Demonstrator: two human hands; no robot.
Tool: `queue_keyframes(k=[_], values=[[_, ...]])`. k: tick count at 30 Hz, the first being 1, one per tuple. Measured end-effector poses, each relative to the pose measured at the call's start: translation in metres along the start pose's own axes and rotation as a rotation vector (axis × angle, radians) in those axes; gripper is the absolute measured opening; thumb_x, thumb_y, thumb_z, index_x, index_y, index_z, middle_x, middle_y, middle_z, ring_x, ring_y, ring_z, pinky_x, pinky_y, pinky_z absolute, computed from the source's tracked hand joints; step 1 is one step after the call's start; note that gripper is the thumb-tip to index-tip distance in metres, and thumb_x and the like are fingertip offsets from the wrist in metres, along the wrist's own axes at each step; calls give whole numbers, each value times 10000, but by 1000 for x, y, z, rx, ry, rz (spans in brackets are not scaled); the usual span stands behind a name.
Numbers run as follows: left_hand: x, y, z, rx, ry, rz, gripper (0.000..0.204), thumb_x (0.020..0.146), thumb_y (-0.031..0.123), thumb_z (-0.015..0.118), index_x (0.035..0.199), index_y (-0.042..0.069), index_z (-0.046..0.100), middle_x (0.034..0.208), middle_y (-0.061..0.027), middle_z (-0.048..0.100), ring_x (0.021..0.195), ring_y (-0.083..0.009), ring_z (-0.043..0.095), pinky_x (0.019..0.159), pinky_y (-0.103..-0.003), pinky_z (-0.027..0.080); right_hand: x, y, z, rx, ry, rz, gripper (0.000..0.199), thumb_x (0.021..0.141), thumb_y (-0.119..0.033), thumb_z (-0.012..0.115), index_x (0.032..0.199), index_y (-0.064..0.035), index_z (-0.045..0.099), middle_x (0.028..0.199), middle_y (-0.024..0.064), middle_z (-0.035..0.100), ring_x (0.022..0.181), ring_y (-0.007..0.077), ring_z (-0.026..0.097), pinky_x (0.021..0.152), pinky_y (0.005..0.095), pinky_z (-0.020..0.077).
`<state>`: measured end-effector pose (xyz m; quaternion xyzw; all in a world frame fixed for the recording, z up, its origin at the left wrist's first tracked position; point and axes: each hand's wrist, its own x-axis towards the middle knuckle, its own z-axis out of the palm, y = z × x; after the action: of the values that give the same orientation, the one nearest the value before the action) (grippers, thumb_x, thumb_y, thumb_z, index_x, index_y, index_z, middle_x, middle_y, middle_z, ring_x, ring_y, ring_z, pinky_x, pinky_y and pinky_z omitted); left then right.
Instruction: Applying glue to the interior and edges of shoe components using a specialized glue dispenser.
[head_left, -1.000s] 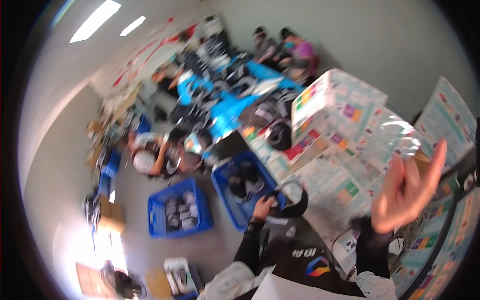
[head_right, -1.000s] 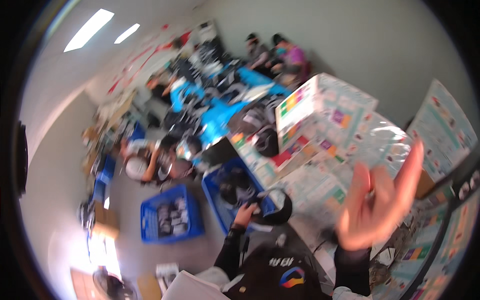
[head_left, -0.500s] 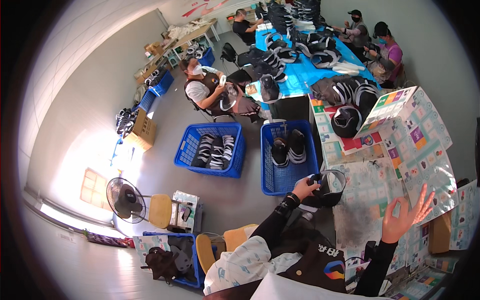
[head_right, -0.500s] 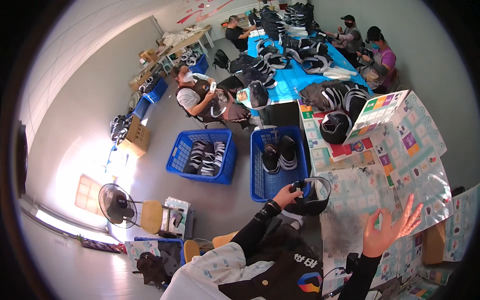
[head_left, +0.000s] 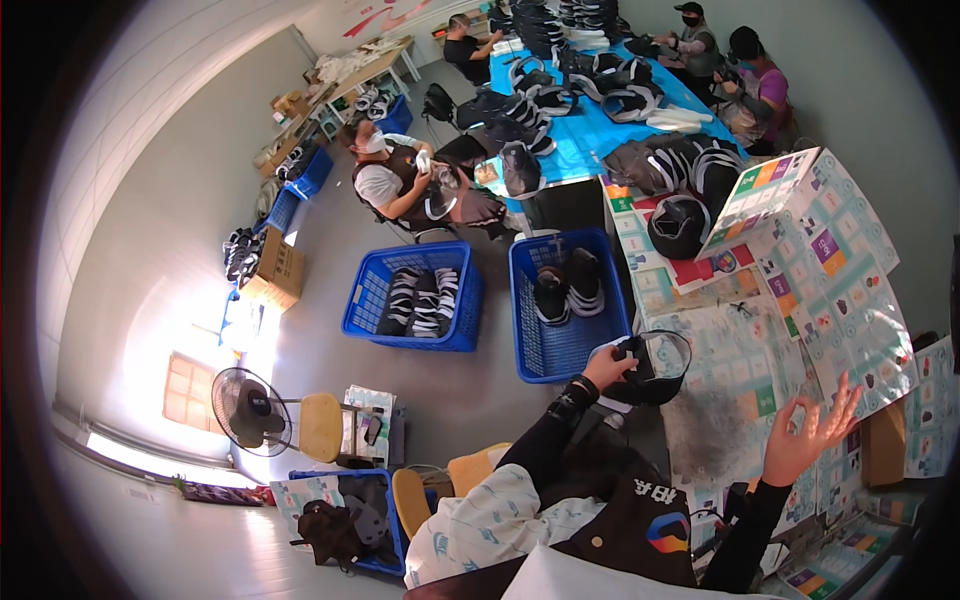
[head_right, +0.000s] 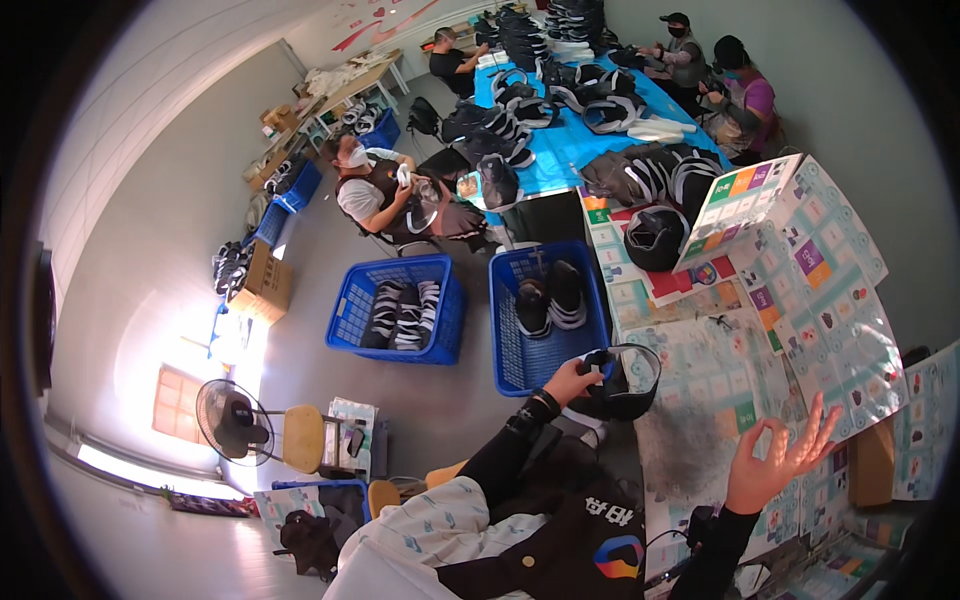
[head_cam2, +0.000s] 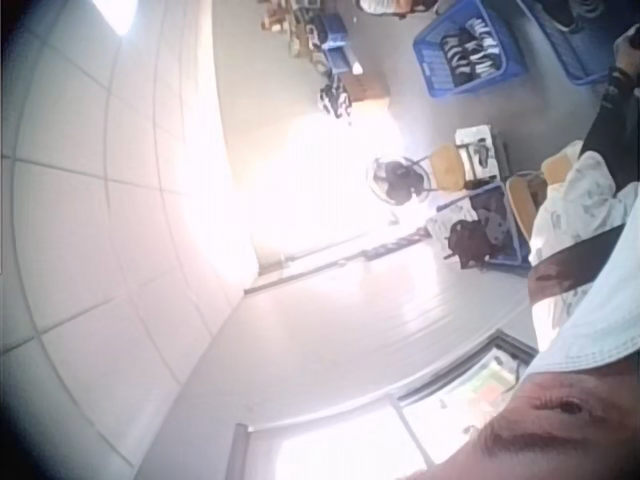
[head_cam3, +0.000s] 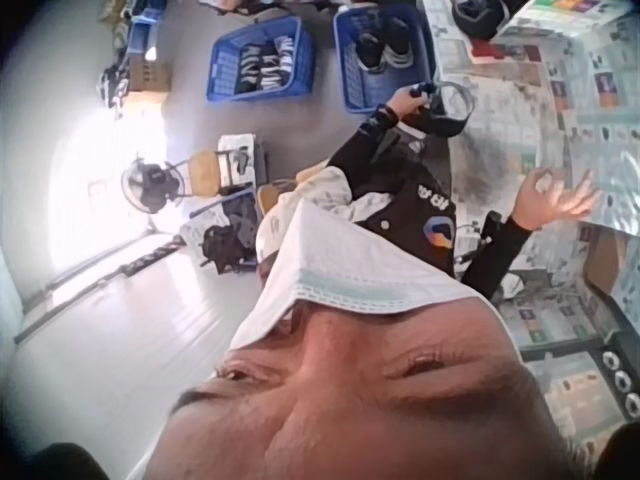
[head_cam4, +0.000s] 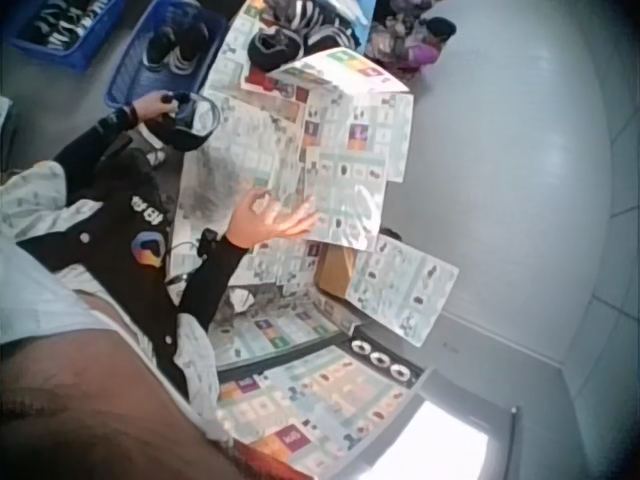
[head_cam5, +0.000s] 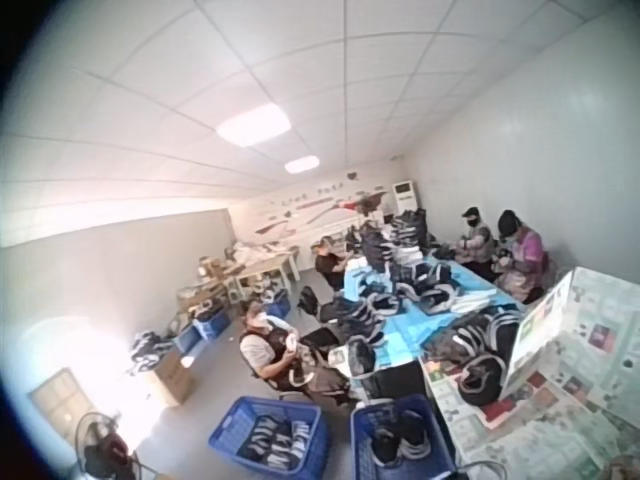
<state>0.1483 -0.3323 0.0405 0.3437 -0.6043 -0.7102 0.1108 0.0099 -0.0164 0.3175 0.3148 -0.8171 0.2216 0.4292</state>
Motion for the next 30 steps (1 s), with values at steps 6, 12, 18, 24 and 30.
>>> queue_keyframes(k=[6, 12, 18, 24, 30], values=[[-5, 11, 6, 99, -27, -21, 603, 812, 312, 834, 1154, -99, 556, 987, -141, 665, 751, -176, 684, 617, -299, 576, -49, 33, 12, 23, -133, 95, 151, 817, 9, 669, 854, -84, 557, 1505, 153, 480, 1478, 426, 324, 1170, 632, 262], [5, -1, 7, 109, -51, -63, 760, 804, 363, 849, 1282, -123, 512, 1056, -161, 675, 848, -193, 701, 664, -299, 585, -76, 46, 12, 103, -210, 229, 160, 809, 44, 657, 825, -59, 536, 1440, 170, 509, 1444, 429, 350, 1150, 616, 292], [12, -2, 16, 112, -69, -61, 731, 817, 357, 838, 1270, -120, 518, 1035, -154, 684, 846, -193, 702, 666, -300, 587, -72, 44, 12, 15, -220, 169, 173, 809, 45, 663, 846, -63, 533, 1440, 170, 511, 1437, 427, 368, 1130, 598, 310], [12, -9, 11, 96, -91, -68, 692, 820, 337, 835, 1238, -121, 528, 1006, -143, 689, 830, -183, 700, 644, -296, 585, -72, 43, 12, 57, -217, 164, 165, 817, 41, 659, 851, -64, 536, 1435, 167, 515, 1430, 425, 378, 1125, 603, 310], [8, -15, 7, 41, -48, -74, 655, 813, 323, 837, 1192, -121, 540, 956, -133, 699, 764, -179, 699, 616, -295, 582, -70, 35, 19, 111, -245, 173, 165, 813, 38, 657, 857, -62, 534, 1413, 158, 530, 1424, 427, 382, 1131, 603, 301]])
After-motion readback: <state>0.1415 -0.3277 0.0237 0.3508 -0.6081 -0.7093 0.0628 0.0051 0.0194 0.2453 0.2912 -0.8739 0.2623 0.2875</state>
